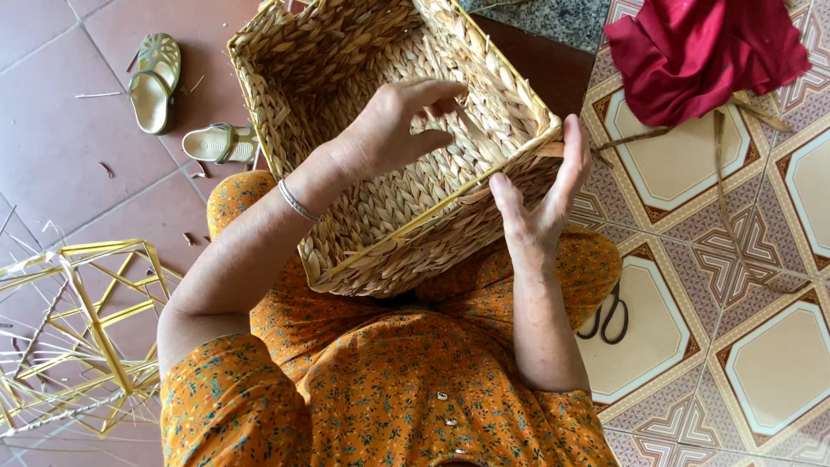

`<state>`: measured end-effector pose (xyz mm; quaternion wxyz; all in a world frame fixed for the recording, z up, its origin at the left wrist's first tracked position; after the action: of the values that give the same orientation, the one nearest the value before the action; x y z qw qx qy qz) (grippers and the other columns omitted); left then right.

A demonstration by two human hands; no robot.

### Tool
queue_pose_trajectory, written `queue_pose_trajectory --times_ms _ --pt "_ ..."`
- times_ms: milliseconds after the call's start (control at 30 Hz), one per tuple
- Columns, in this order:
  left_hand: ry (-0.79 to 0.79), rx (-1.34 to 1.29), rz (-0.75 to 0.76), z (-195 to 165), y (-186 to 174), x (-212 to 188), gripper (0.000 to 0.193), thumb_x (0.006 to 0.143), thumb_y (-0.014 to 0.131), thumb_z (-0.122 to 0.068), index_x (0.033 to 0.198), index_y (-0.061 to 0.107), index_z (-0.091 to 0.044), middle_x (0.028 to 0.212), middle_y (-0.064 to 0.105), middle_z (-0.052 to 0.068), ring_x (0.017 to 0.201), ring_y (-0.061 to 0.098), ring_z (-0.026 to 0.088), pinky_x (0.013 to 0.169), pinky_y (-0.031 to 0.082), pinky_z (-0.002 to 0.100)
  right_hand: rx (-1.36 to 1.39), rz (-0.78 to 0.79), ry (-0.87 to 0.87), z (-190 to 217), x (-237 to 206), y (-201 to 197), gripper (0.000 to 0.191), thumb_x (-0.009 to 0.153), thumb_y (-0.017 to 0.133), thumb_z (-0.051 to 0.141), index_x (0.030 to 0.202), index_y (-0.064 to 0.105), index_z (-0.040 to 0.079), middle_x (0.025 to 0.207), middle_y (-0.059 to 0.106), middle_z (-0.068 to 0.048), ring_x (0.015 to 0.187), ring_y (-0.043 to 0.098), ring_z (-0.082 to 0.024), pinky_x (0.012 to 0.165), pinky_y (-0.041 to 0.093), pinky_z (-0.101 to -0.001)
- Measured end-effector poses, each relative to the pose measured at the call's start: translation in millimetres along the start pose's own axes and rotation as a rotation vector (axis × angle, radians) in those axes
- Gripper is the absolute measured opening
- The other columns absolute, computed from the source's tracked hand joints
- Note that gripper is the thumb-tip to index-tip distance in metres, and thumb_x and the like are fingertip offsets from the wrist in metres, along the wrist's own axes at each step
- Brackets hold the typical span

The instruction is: The person weaves a rectangular basket using dried palm leaves, interlacing strips along the rim to reinforce the edge. The person sits on the floor and works by hand, occasionally adjusting the basket's position.

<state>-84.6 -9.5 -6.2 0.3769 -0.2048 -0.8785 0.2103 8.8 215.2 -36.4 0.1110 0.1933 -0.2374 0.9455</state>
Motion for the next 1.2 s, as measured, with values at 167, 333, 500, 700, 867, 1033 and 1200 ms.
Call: queue_pose_trajectory --times_ms 167,333,500,700,867,1033,1200 --pt "-0.307 0.380 0.083 9.5 12.2 -7.4 0.015 0.100 0.076 -0.021 0.097 0.078 -0.007 0.087 0.071 0.014 0.082 0.067 0.026 0.069 0.060 0.038 0.064 -0.003 0.038 1.2 -2.5 1.1 0.088 0.093 0.076 0.031 0.162 0.027 0.006 0.155 0.034 -0.017 0.151 0.034 -0.028 0.128 0.030 -0.0518" --pt "-0.810 -0.914 0.056 12.5 32.2 -14.2 0.028 0.107 0.053 -0.024 0.105 0.069 0.000 0.091 0.074 0.014 0.082 0.075 0.019 0.075 0.069 0.032 0.112 0.006 0.063 7.5 -2.9 0.7 0.088 0.091 0.074 0.023 0.162 0.026 0.005 0.152 0.036 -0.017 0.148 0.037 -0.028 0.128 0.031 -0.0498" --pt "-0.909 -1.132 0.008 6.1 41.8 -14.4 0.025 0.104 0.053 -0.022 0.106 0.067 -0.001 0.092 0.074 0.014 0.086 0.077 0.019 0.082 0.070 0.034 0.061 0.008 0.023 8.1 -3.4 -0.8 0.086 0.093 0.076 0.021 0.161 0.026 0.004 0.153 0.037 -0.018 0.148 0.037 -0.029 0.132 0.031 -0.0502" --pt "-0.933 -0.907 0.074 4.6 40.1 -15.7 0.008 0.095 0.069 -0.005 0.099 0.068 0.002 0.097 0.078 0.018 0.087 0.079 0.021 0.083 0.066 0.035 0.013 -0.008 0.006 2.8 -4.1 -0.6 0.087 0.093 0.076 0.027 0.162 0.028 0.005 0.151 0.041 -0.017 0.146 0.040 -0.028 0.127 0.033 -0.0492" --pt "-0.930 -1.080 -0.014 4.6 48.7 -10.9 0.009 0.090 0.072 0.003 0.096 0.065 0.001 0.096 0.076 0.020 0.087 0.078 0.023 0.083 0.067 0.039 0.030 -0.003 -0.013 3.7 -4.1 -1.7 0.087 0.094 0.076 0.028 0.161 0.027 0.004 0.152 0.040 -0.018 0.147 0.039 -0.029 0.131 0.032 -0.0499" --pt "-0.874 -0.978 0.076 0.1 54.0 -7.8 0.014 0.089 0.075 0.001 0.099 0.066 -0.001 0.099 0.076 0.015 0.091 0.077 0.017 0.086 0.067 0.033 0.148 0.030 0.001 8.7 -4.3 -2.4 0.089 0.097 0.076 0.026 0.163 0.022 0.004 0.159 0.037 -0.017 0.151 0.037 -0.029 0.130 0.030 -0.0469" --pt "-0.811 -0.670 0.238 -0.2 51.8 0.9 0.015 0.089 0.080 -0.004 0.099 0.070 0.001 0.092 0.075 0.010 0.083 0.074 0.015 0.080 0.068 0.030 0.073 0.033 -0.035 19.0 -7.3 -4.0 0.089 0.104 0.078 0.031 0.164 0.019 0.003 0.169 0.025 -0.017 0.160 0.023 -0.031 0.134 0.017 -0.0485"
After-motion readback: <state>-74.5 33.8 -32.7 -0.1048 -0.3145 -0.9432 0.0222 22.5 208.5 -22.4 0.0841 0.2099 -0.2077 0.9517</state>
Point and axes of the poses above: each hand's wrist, its own x-axis towards the middle knuckle, its own y-axis out of the palm, z = x × y, the point moved 3 cm from there along x, towards the middle knuckle
